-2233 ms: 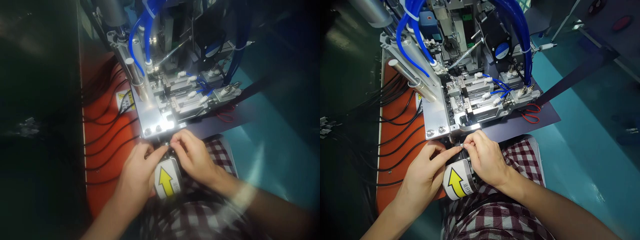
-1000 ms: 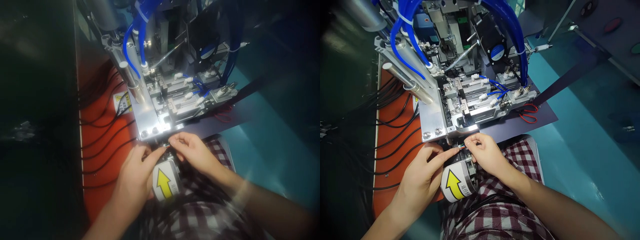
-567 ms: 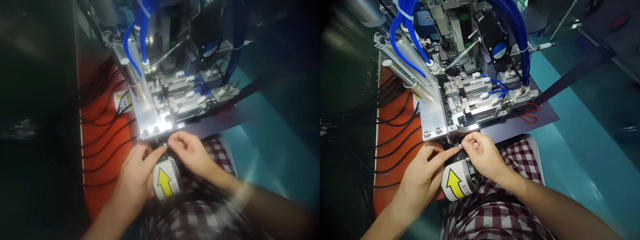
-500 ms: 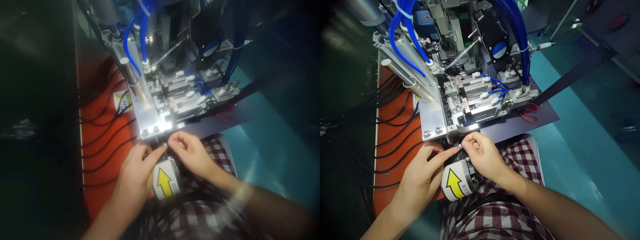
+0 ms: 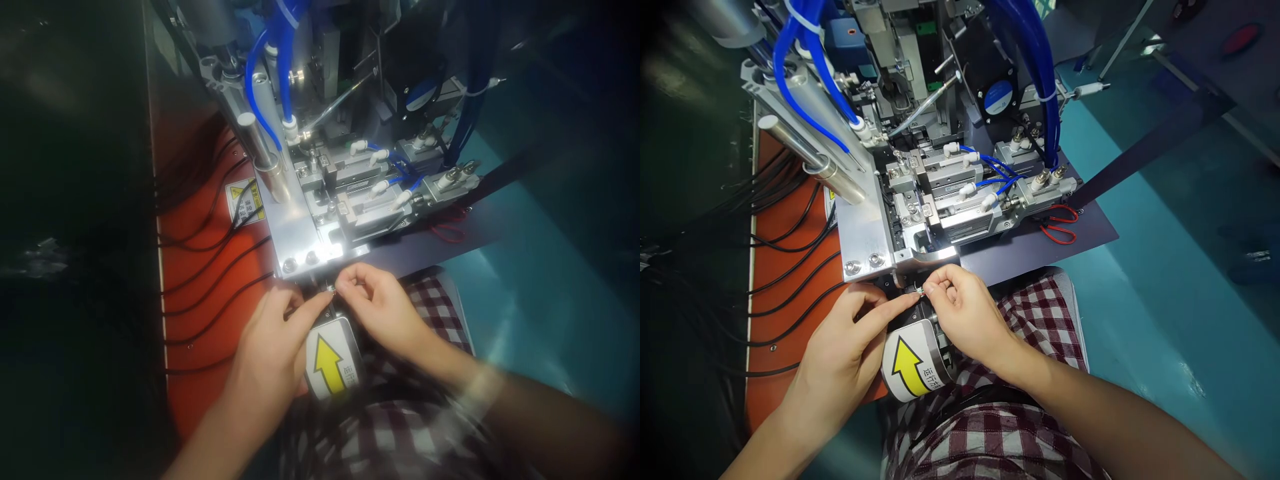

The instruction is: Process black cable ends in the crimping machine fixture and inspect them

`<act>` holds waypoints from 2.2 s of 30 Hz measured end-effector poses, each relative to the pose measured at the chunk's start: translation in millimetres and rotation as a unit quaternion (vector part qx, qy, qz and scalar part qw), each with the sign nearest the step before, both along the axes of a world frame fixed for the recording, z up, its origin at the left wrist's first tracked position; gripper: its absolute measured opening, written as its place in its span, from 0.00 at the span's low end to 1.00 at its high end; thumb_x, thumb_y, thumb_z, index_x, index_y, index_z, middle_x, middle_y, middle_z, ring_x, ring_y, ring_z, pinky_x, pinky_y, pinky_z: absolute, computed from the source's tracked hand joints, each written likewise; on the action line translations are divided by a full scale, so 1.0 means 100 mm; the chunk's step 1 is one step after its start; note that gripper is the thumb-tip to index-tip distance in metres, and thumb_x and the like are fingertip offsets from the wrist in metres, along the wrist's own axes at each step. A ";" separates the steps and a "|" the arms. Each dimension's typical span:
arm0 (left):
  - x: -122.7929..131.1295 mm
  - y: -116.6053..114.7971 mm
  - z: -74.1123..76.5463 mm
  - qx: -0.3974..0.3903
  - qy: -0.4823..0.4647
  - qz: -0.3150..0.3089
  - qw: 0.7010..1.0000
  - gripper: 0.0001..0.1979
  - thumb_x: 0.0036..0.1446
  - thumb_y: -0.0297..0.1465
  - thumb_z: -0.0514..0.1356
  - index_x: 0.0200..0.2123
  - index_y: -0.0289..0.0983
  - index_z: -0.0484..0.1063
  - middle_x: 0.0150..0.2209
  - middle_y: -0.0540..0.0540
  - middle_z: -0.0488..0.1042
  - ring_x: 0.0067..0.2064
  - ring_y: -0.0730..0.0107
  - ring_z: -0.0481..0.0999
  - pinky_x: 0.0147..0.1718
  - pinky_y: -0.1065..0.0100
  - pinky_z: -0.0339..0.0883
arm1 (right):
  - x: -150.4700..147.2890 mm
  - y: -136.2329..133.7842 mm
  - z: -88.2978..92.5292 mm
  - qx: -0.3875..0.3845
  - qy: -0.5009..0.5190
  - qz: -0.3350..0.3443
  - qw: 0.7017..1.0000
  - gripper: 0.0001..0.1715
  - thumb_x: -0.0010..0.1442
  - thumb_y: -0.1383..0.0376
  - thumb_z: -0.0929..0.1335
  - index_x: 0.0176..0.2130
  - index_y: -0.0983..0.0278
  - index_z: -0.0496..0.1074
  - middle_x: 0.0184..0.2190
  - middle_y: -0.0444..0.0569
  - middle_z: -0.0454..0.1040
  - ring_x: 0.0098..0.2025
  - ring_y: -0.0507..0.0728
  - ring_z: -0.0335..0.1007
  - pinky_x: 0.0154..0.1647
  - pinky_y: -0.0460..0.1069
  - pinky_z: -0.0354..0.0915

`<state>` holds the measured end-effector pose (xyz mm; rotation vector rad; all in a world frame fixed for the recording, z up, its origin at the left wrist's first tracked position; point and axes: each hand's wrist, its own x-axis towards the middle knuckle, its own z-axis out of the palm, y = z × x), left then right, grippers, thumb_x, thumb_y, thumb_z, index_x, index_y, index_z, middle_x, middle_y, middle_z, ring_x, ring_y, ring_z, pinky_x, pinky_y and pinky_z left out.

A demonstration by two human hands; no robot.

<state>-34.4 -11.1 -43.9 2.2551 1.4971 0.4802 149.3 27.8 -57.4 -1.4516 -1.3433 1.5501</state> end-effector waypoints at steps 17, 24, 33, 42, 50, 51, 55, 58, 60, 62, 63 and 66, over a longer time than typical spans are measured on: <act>0.00 -0.01 0.01 0.005 -0.022 0.012 1.000 0.26 0.55 0.22 0.53 0.57 0.43 0.65 0.40 0.46 0.63 0.39 0.67 0.68 0.37 0.68 0.70 | 0.05 -0.10 0.01 0.282 -0.122 0.029 0.951 0.05 0.61 0.70 0.65 0.32 0.65 0.70 0.28 0.45 0.69 0.29 0.51 0.66 0.30 0.47 0.62; -0.03 0.00 -0.02 0.002 -0.006 -0.004 1.000 0.25 0.58 0.25 0.53 0.57 0.49 0.66 0.39 0.47 0.61 0.38 0.68 0.68 0.35 0.67 0.72 | 0.15 -0.08 -0.01 0.284 -0.069 0.079 0.953 0.07 0.61 0.71 0.66 0.32 0.66 0.74 0.29 0.48 0.74 0.31 0.53 0.70 0.34 0.48 0.65; 0.01 0.03 0.05 -0.031 -0.022 0.051 0.998 0.16 0.60 0.31 0.53 0.49 0.48 0.74 0.34 0.47 0.67 0.36 0.67 0.70 0.33 0.68 0.73 | 0.09 0.08 0.08 -0.050 0.014 -0.012 0.999 0.08 0.56 0.64 0.68 0.29 0.67 0.74 0.24 0.45 0.72 0.25 0.51 0.64 0.25 0.46 0.61; 0.02 0.02 0.03 -0.010 -0.035 0.057 0.998 0.17 0.60 0.31 0.53 0.50 0.50 0.74 0.34 0.48 0.67 0.34 0.69 0.70 0.30 0.71 0.71 | 0.08 0.20 0.19 -0.133 0.065 0.019 0.989 0.08 0.53 0.66 0.68 0.24 0.67 0.71 0.15 0.37 0.60 0.18 0.46 0.51 0.18 0.43 0.48; 0.03 -0.02 0.01 -0.017 -0.026 0.071 0.997 0.19 0.61 0.30 0.52 0.51 0.52 0.72 0.36 0.47 0.67 0.36 0.68 0.70 0.31 0.71 0.71 | 0.10 0.15 0.00 -0.210 0.174 0.004 0.962 0.10 0.49 0.62 0.73 0.28 0.68 0.73 0.16 0.37 0.62 0.17 0.44 0.50 0.19 0.43 0.45; 0.02 -0.02 0.01 -0.017 -0.023 0.072 0.997 0.19 0.61 0.30 0.53 0.52 0.52 0.72 0.36 0.47 0.67 0.36 0.68 0.70 0.31 0.71 0.72 | 0.10 0.13 -0.02 -0.217 0.192 0.003 0.957 0.11 0.49 0.62 0.73 0.28 0.68 0.73 0.17 0.37 0.62 0.17 0.44 0.50 0.20 0.43 0.45; 0.01 -0.02 0.00 0.000 -0.010 0.053 0.999 0.21 0.60 0.27 0.52 0.53 0.51 0.71 0.37 0.47 0.67 0.36 0.70 0.71 0.32 0.73 0.71 | 0.11 0.10 -0.08 -0.230 0.233 -0.002 0.945 0.12 0.49 0.61 0.75 0.28 0.68 0.74 0.15 0.35 0.61 0.18 0.44 0.49 0.21 0.43 0.47; 0.03 -0.03 0.01 -0.003 -0.012 0.072 0.997 0.19 0.61 0.28 0.52 0.52 0.51 0.72 0.37 0.47 0.67 0.37 0.69 0.72 0.32 0.72 0.70 | 0.11 0.09 -0.09 -0.240 0.247 -0.003 0.939 0.12 0.50 0.61 0.75 0.29 0.67 0.74 0.13 0.35 0.60 0.17 0.44 0.49 0.22 0.43 0.47; 0.03 -0.03 0.03 -0.026 -0.018 0.086 0.996 0.17 0.62 0.32 0.52 0.51 0.50 0.73 0.36 0.47 0.68 0.36 0.68 0.72 0.32 0.70 0.71 | 0.11 0.09 -0.09 -0.246 0.254 -0.002 0.935 0.11 0.51 0.62 0.74 0.29 0.68 0.74 0.13 0.35 0.61 0.17 0.44 0.49 0.22 0.43 0.48; 0.03 -0.03 0.03 -0.043 -0.025 0.091 0.995 0.16 0.62 0.34 0.52 0.50 0.50 0.74 0.35 0.47 0.69 0.35 0.68 0.73 0.32 0.70 0.71 | 0.10 0.09 -0.10 -0.251 0.260 -0.005 0.932 0.11 0.50 0.62 0.74 0.29 0.68 0.74 0.13 0.35 0.61 0.18 0.44 0.49 0.22 0.43 0.48; 0.03 -0.03 0.03 -0.046 -0.029 0.092 0.994 0.16 0.62 0.34 0.52 0.49 0.50 0.74 0.35 0.47 0.69 0.35 0.68 0.73 0.32 0.70 0.72 | 0.10 0.08 -0.10 -0.254 0.263 -0.007 0.931 0.11 0.50 0.62 0.75 0.29 0.68 0.74 0.13 0.35 0.61 0.17 0.44 0.49 0.22 0.43 0.48; 0.02 -0.02 0.02 -0.040 -0.042 0.095 0.994 0.16 0.62 0.33 0.52 0.48 0.50 0.75 0.35 0.47 0.71 0.35 0.67 0.74 0.31 0.70 0.72 | 0.09 0.07 -0.11 -0.257 0.267 -0.019 0.929 0.12 0.47 0.63 0.76 0.29 0.68 0.74 0.13 0.34 0.61 0.17 0.43 0.49 0.22 0.42 0.48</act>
